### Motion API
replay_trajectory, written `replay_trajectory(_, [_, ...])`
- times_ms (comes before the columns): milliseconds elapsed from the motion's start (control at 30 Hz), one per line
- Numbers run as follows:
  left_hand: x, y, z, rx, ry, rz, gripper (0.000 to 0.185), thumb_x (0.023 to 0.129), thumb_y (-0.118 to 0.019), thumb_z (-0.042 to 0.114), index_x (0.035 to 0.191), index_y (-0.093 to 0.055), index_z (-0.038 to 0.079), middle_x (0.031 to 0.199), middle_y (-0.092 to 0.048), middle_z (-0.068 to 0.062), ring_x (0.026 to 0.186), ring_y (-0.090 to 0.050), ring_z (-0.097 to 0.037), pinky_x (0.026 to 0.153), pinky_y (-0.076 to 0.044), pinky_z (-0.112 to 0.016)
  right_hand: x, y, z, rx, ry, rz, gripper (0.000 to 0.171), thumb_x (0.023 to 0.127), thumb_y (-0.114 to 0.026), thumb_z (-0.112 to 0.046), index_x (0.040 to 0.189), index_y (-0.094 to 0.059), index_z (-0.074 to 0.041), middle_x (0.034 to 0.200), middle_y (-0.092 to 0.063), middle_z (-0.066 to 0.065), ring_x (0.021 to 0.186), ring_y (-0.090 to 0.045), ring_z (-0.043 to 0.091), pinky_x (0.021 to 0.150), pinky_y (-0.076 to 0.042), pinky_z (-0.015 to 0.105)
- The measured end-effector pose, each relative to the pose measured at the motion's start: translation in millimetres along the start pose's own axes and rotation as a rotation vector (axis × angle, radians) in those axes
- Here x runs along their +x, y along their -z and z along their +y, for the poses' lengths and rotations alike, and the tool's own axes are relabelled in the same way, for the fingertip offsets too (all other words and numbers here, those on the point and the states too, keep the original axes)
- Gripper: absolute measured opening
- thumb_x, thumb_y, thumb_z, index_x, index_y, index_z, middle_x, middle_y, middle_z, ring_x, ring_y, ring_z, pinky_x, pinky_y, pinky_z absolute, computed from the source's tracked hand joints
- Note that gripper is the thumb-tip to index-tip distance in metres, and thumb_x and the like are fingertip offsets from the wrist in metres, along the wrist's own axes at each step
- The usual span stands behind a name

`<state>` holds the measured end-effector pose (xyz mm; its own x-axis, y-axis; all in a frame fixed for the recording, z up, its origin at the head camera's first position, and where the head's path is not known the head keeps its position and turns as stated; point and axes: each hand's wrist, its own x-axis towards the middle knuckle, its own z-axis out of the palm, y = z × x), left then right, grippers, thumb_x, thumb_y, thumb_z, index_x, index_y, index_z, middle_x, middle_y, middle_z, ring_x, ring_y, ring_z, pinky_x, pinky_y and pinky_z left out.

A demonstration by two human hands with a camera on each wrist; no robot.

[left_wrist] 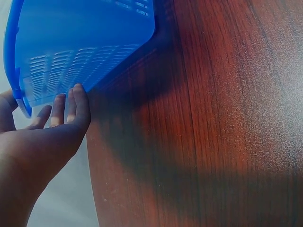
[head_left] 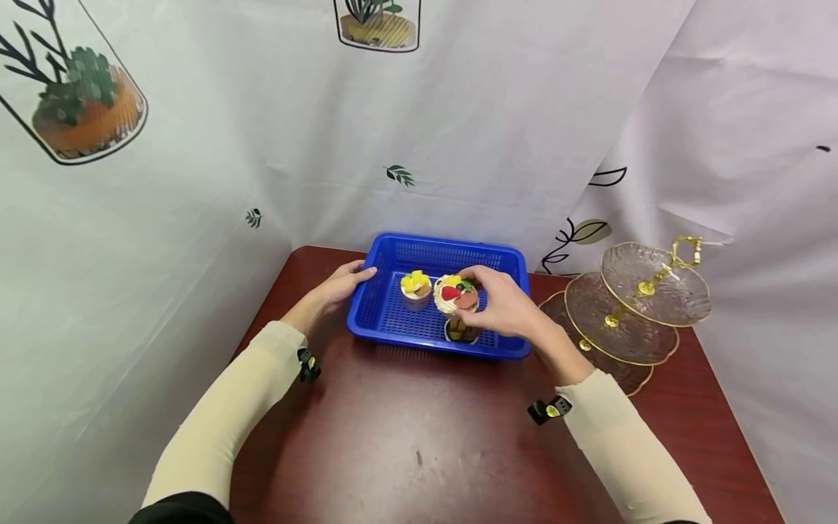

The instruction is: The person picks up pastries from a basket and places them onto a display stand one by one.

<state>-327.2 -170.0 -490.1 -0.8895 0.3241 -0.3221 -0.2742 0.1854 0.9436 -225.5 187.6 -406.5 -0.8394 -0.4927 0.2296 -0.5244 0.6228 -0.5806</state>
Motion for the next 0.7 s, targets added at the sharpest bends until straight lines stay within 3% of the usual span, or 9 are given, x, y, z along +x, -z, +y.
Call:
replay_trajectory(300, [1.3, -0.7, -0.5, -0.007, -0.001, 0.002, 0.063, 0.112, -0.054, 0.035, 0.163, -0.032, 0.004, 0.151, -0.053, -0.023, 0.133, -0.058, -0.04, 0.11, -0.049, -0.054, -26, 37, -3, -0.054, -0.018, 0.094, 0.062, 0.083, -0.09, -0.024, 0.134, -0.063, -0.002, 0.125, -0.07, 0.014, 0.109, -0.067, 0.029, 0.093, -0.056, 0.051])
replay_trajectory(533, [1.2, -0.2, -1.6, -0.008, -0.002, 0.009, 0.063, 0.112, -0.054, 0.035, 0.162, -0.033, 0.005, 0.151, -0.053, -0.023, 0.133, -0.058, -0.039, 0.112, -0.048, -0.054, -45, 59, 2, -0.106, -0.024, 0.206, 0.06, 0.083, -0.09, -0.02, 0.132, -0.064, 0.0, 0.116, -0.073, 0.016, 0.091, -0.066, 0.028, 0.077, -0.053, 0.045])
replay_trajectory(700, [2.7, -0.6, -3.3, -0.015, -0.007, 0.002, 0.062, 0.112, -0.055, 0.035, 0.162, -0.033, 0.004, 0.151, -0.054, -0.023, 0.132, -0.058, -0.039, 0.11, -0.049, -0.053, -55, 72, 3, -0.146, -0.022, 0.258, 0.058, 0.082, -0.089, -0.02, 0.131, -0.065, -0.002, 0.112, -0.074, 0.014, 0.089, -0.066, 0.024, 0.076, -0.053, 0.043])
